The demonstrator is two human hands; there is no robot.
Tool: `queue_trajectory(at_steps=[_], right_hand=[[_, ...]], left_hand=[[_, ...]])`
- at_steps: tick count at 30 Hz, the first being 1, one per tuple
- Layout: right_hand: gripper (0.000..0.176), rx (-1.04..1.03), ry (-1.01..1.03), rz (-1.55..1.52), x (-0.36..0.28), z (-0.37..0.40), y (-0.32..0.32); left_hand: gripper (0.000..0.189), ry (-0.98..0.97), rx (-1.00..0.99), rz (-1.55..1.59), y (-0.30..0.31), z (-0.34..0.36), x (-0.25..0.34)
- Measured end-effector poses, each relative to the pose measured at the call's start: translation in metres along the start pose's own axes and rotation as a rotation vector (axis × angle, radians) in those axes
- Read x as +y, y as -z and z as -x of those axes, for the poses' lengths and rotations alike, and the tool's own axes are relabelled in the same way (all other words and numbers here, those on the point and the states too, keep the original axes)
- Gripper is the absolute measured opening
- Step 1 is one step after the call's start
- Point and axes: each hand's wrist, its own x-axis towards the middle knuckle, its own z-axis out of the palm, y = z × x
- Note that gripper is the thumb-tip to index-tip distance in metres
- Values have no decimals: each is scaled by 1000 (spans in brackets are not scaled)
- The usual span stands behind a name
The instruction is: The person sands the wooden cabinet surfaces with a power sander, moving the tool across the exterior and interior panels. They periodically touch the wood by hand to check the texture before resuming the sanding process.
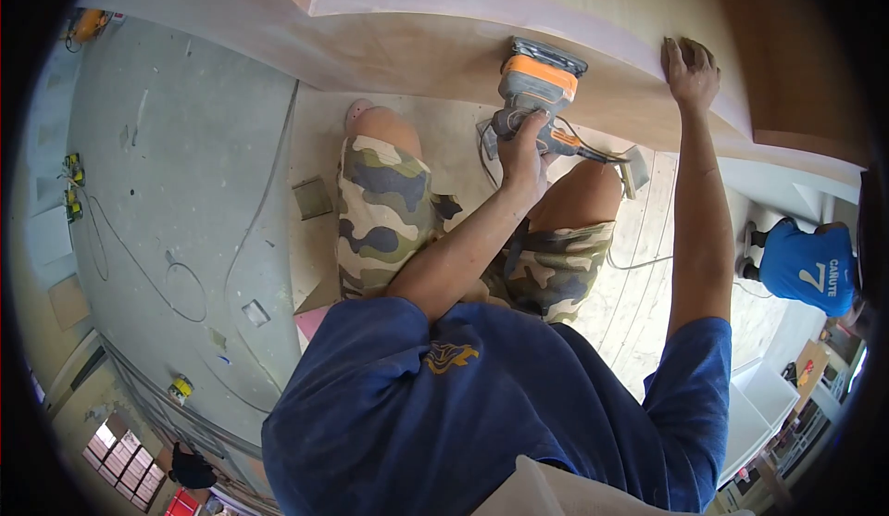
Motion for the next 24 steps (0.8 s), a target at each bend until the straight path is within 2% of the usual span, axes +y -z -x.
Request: queue_trajectory(at_steps=[2,5,9,15,16,18,22,24], right_hand=[[52,-23,-86,-59,-7,2,8],[51,-8,-64,-41,-7,3,5],[51,1,-54,-43,2,4,3],[53,7,-127,-50,8,10,6],[53,11,-125,-51,12,8,6],[53,14,37,67,27,7,-7],[53,24,60,65,23,5,-2],[51,10,-60,-40,10,7,11]], left_hand=[[39,-76,7,-79,6,-3,2],[37,-113,10,-154,11,-4,15],[35,-179,85,-154,16,0,42],[34,-314,84,-76,37,-10,78],[34,-357,97,-34,39,-12,90],[33,-355,96,-40,49,-19,114],[30,-458,67,-62,56,-19,155],[33,-528,128,-160,48,-8,168]])
